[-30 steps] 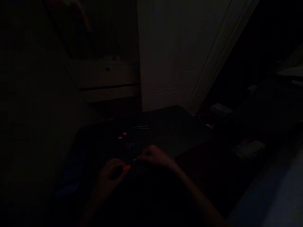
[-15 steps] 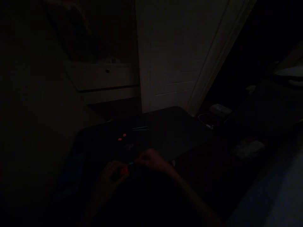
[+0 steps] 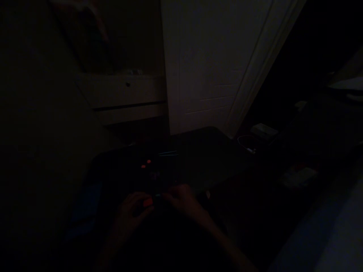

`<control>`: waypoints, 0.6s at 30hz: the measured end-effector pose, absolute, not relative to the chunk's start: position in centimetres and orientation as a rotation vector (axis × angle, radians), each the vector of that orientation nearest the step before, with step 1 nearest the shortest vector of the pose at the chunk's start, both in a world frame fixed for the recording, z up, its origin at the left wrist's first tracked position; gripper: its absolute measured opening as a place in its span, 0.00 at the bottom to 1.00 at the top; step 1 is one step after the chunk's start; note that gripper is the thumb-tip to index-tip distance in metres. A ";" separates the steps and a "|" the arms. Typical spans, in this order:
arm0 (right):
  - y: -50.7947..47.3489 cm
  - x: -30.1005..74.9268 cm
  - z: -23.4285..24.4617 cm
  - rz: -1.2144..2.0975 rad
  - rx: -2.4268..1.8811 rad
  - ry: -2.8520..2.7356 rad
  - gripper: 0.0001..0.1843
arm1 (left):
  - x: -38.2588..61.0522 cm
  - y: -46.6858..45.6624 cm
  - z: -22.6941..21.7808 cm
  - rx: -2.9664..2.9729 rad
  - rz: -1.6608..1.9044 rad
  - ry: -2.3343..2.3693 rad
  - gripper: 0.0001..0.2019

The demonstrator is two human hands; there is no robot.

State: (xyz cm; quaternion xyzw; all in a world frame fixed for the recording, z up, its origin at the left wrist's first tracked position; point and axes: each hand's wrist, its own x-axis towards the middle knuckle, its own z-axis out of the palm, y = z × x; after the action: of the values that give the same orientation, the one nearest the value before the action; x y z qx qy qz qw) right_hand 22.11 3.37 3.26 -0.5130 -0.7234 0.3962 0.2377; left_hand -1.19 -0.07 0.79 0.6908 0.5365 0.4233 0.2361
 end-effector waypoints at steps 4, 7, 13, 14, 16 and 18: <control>1.5 21.4 2.9 0.991 -1.449 -1.846 0.21 | -1.4 0.0 0.6 1.839 1.156 1.499 0.09; 0.7 20.7 2.9 0.960 -1.439 -1.797 0.20 | -1.5 0.0 0.4 1.836 1.148 1.512 0.09; 0.2 20.3 2.6 0.923 -1.415 -1.754 0.18 | -1.3 0.1 0.4 1.880 1.154 1.485 0.11; 0.2 20.3 2.6 0.916 -1.411 -1.751 0.18 | -1.3 0.1 0.5 1.882 1.154 1.484 0.11; 0.3 20.5 2.7 0.908 -1.397 -1.761 0.18 | -1.2 0.0 0.8 1.876 1.155 1.487 0.10; 0.3 20.7 3.0 0.912 -1.391 -1.794 0.18 | -1.1 -0.1 1.0 1.869 1.151 1.492 0.08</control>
State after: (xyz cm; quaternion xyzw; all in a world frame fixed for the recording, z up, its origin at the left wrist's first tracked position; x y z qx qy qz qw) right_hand 20.70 0.29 3.00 -0.5347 -0.6894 0.3505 0.3406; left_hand -1.08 -0.10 1.03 0.6833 0.5454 0.4210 0.2414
